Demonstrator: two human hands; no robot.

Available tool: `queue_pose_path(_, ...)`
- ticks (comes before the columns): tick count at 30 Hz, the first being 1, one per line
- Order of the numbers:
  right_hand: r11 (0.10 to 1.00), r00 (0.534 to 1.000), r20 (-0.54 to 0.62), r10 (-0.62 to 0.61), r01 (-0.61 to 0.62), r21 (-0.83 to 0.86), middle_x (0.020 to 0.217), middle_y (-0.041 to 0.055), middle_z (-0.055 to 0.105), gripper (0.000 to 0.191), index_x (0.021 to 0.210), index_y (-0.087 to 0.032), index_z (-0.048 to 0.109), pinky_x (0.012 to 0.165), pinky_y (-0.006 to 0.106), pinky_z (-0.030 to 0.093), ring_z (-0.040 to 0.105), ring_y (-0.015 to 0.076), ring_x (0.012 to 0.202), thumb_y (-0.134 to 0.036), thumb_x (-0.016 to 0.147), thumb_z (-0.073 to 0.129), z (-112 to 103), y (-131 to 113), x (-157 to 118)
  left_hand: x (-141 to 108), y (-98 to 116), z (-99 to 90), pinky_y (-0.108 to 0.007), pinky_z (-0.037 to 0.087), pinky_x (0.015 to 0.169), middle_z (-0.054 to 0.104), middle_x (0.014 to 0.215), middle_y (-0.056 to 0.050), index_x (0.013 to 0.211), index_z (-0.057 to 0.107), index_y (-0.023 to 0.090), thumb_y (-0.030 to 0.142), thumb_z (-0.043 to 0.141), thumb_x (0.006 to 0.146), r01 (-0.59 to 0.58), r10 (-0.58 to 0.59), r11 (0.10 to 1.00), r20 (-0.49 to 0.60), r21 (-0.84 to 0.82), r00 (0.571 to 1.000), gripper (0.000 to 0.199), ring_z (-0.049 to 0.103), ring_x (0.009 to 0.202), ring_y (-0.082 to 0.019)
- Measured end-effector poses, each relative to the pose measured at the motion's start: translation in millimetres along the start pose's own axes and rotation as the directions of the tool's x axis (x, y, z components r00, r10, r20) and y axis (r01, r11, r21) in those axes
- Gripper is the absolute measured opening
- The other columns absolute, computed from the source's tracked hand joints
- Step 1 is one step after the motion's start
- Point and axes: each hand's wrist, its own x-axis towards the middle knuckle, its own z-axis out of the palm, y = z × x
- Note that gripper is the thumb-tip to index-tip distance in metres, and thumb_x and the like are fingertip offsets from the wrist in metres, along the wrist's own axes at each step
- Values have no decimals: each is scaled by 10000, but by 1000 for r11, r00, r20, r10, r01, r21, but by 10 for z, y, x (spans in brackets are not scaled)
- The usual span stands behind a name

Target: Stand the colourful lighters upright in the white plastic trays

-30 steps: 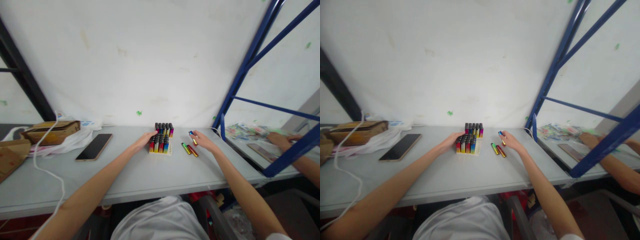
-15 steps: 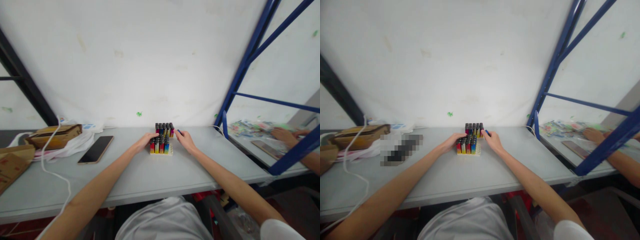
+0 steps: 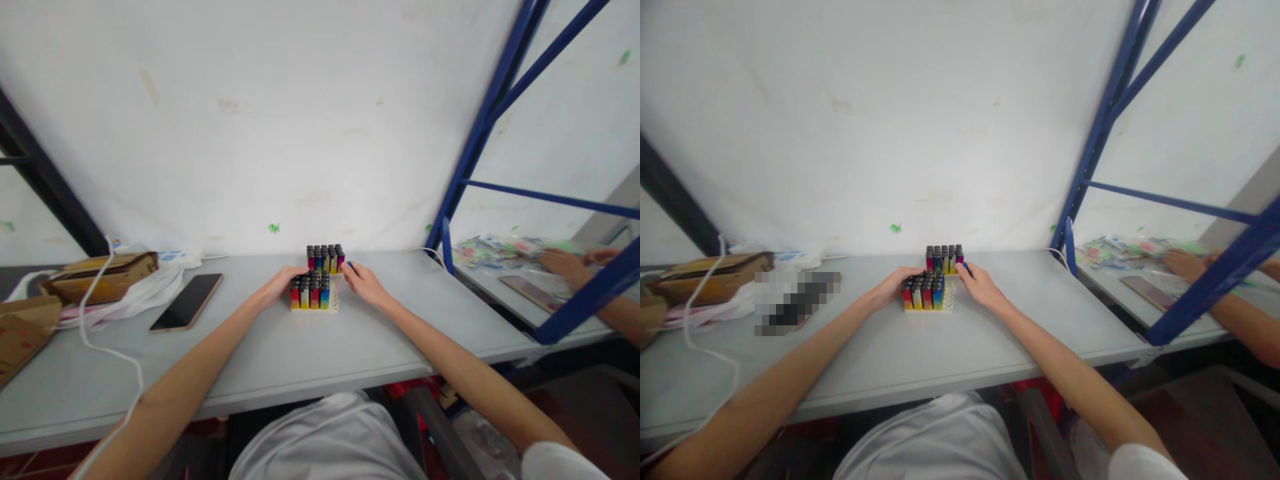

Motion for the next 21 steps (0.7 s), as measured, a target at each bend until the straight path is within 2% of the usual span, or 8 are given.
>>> queue_pose_path(5, 977, 988, 96, -124, 139, -160, 735, 3, 589, 392, 893, -210, 521, 718, 297, 426, 548, 170, 702, -533, 1048, 361, -43, -48, -25, 11, 9, 0, -378, 532, 908, 813, 941, -110, 845, 777, 145, 562, 811, 651, 23, -22, 999, 34, -31, 999, 461, 721, 1003, -324)
queue_pose_path(9, 914, 962, 74, -263, 273, -299, 829, 51, 595, 460, 775, -205, 505, 768, 309, 424, 541, 183, 785, -543, 1052, 362, -18, -59, -17, -2, 16, 3, -393, 537, 924, 813, 968, -112, 875, 781, 141, 546, 811, 669, 27, -25, 999, 39, -41, 999, 455, 723, 1017, -335)
queue_pose_path(13, 928, 976, 77, -202, 216, -304, 747, 27, 614, 481, 787, -193, 561, 678, 286, 395, 531, 169, 682, -537, 1060, 364, -22, -37, -4, -14, 17, 5, -390, 539, 929, 813, 976, -116, 915, 785, 134, 543, 817, 684, 26, -24, 999, 35, -41, 999, 471, 727, 1013, -333)
queue_pose_path(16, 950, 983, 94, -158, 177, -259, 765, 33, 676, 438, 860, -182, 603, 674, 277, 403, 586, 175, 689, -513, 1060, 396, -44, -2, 7, -20, 25, 10, -380, 539, 931, 813, 973, -114, 919, 787, 132, 549, 820, 685, 22, -20, 999, 43, -41, 999, 480, 729, 1004, -324)
queue_pose_path(18, 952, 980, 113, -165, 188, -241, 803, 44, 702, 409, 877, -180, 608, 705, 278, 419, 618, 182, 727, -484, 1065, 409, -46, 26, 15, -24, 33, 17, -379, 541, 922, 813, 968, -113, 916, 788, 134, 552, 819, 686, 20, -18, 999, 43, -38, 999, 478, 728, 1002, -322)
queue_pose_path(21, 933, 964, 164, -207, 245, -264, 790, 42, 675, 379, 857, -184, 589, 712, 282, 419, 589, 178, 714, -458, 1064, 429, -12, 77, 29, -27, 45, 28, -376, 545, 903, 814, 949, -114, 905, 788, 136, 551, 824, 677, 15, -14, 999, 28, -32, 1000, 475, 726, 1004, -325)
